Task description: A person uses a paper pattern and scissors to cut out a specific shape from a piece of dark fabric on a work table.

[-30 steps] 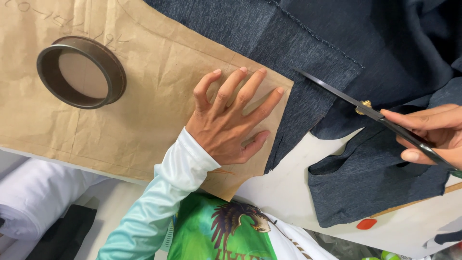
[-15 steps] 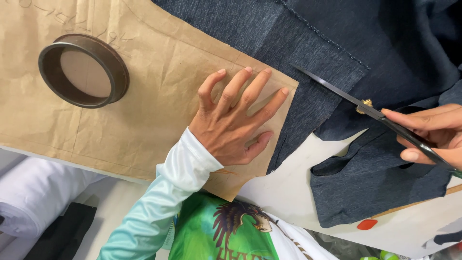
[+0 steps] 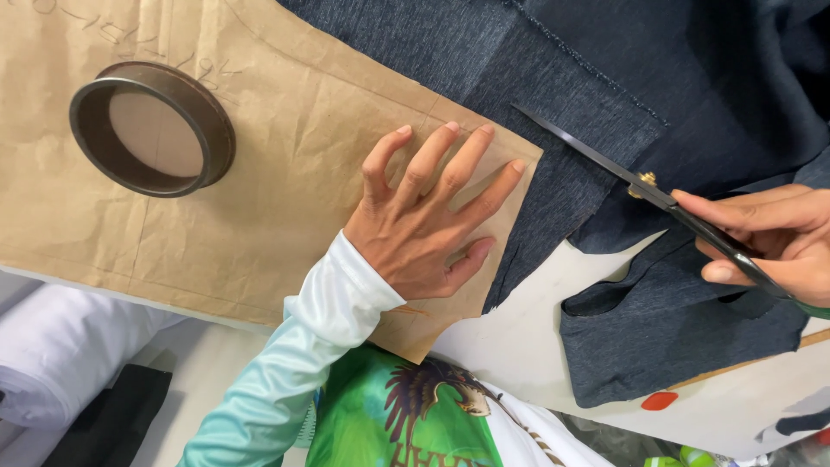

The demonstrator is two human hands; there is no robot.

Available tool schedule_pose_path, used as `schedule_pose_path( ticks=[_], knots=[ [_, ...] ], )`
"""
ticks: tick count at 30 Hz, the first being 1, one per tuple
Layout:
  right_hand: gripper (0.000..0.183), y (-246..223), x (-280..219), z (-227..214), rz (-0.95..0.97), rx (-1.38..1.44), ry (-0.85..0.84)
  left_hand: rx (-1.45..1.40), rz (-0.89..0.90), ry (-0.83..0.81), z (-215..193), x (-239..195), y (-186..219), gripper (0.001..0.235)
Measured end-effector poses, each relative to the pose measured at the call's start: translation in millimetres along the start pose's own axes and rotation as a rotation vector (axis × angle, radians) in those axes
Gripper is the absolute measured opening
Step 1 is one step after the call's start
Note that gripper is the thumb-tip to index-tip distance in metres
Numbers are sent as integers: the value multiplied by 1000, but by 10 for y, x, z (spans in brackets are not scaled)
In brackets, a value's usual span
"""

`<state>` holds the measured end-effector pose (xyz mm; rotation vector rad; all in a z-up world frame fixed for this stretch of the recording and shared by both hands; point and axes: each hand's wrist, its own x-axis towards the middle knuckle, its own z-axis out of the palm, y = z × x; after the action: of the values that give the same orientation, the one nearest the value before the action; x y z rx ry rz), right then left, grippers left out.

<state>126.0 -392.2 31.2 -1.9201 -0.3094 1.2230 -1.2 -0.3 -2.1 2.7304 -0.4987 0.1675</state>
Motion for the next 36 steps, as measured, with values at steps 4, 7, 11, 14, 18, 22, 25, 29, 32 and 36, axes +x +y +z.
schedule_pose_path(
  ticks=[4,7,11,14,18,22,25,29,32,36],
  knots=[
    [81,-145,83,28,-45,74,-29,-8,0,1,-6,4,-10,58],
    [82,-178,140,51,-62,113,-46,-8,1,-5,-15,0,-3,58],
    [82,-162,210,62,-105,78,-55,-9,0,-23,-28,-1,-9,61],
    [85,-97,169,60,-50,26,-14,-6,-4,-22,-35,-1,-15,61],
    [85,-167,201,65,-29,22,-20,-7,-6,-26,-35,-2,-16,62],
    [82,-249,254,83,-76,89,-48,-22,-17,-33,-37,-10,-7,63],
    [83,-262,286,94,-72,107,-45,-27,-16,-29,-43,1,-11,64],
    [82,-281,350,148,-147,127,-64,-58,-23,-30,-53,-4,-14,64],
    [84,-257,321,155,-71,76,-38,-37,-21,-35,-51,-10,-16,63],
    [84,-238,320,178,-97,114,-28,-52,-37,-30,-40,-9,-10,62]
  ],
)
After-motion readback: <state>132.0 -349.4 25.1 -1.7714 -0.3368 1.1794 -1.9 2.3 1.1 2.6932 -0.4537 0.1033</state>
